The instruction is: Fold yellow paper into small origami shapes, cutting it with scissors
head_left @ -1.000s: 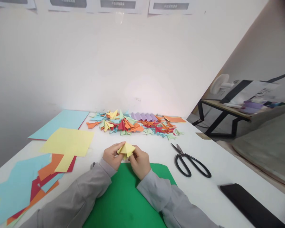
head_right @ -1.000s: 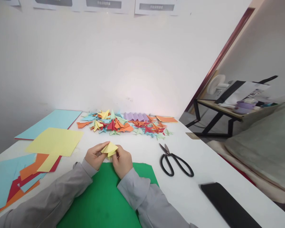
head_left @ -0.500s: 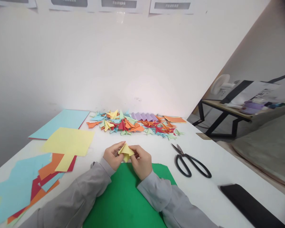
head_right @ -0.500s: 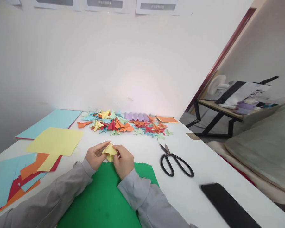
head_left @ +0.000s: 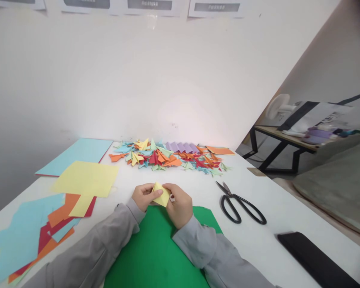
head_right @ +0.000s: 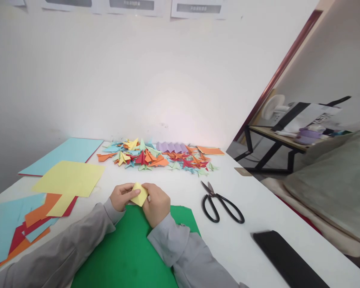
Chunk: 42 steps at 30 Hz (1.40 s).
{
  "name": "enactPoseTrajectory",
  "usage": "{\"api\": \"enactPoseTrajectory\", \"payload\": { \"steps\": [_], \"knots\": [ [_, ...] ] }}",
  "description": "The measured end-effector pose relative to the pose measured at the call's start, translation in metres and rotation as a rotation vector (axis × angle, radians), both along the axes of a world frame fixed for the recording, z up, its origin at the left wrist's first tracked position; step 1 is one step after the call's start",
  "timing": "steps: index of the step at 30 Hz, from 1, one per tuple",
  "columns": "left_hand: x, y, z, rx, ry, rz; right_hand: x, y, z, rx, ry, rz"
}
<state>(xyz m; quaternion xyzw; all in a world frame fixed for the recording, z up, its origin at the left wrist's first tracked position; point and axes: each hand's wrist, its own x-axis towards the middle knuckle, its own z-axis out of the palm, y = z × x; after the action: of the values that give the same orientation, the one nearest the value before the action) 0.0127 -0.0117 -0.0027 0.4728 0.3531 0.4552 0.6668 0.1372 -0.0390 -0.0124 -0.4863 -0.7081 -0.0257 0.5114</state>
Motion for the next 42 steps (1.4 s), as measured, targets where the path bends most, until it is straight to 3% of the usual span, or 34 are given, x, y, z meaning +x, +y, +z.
{"api": "enactPoseTrajectory", "payload": {
  "steps": [5, 10, 15, 24, 34, 42],
  "knots": [
    [-0.001, 0.005, -0.007, -0.011, -0.022, 0.042, 0.0, 0.002, -0.002, -0.062, 0.055, 0.009],
    [0.001, 0.014, -0.015, -0.033, -0.158, 0.201, -0.001, 0.002, -0.001, -0.2, 0.18, 0.131],
    [0.002, 0.018, -0.019, -0.042, -0.201, 0.266, -0.001, 0.001, 0.005, -0.295, 0.348, 0.199],
    [0.0, 0.014, -0.017, 0.022, -0.153, 0.177, -0.001, 0.009, 0.002, -0.403, 0.486, 0.205],
    [0.002, 0.016, -0.019, -0.038, -0.132, 0.315, -0.002, 0.006, 0.002, -0.495, 0.565, 0.33],
    [0.002, 0.014, -0.018, -0.023, -0.092, 0.274, -0.003, 0.007, 0.003, -0.517, 0.614, 0.35]
  ]
}}
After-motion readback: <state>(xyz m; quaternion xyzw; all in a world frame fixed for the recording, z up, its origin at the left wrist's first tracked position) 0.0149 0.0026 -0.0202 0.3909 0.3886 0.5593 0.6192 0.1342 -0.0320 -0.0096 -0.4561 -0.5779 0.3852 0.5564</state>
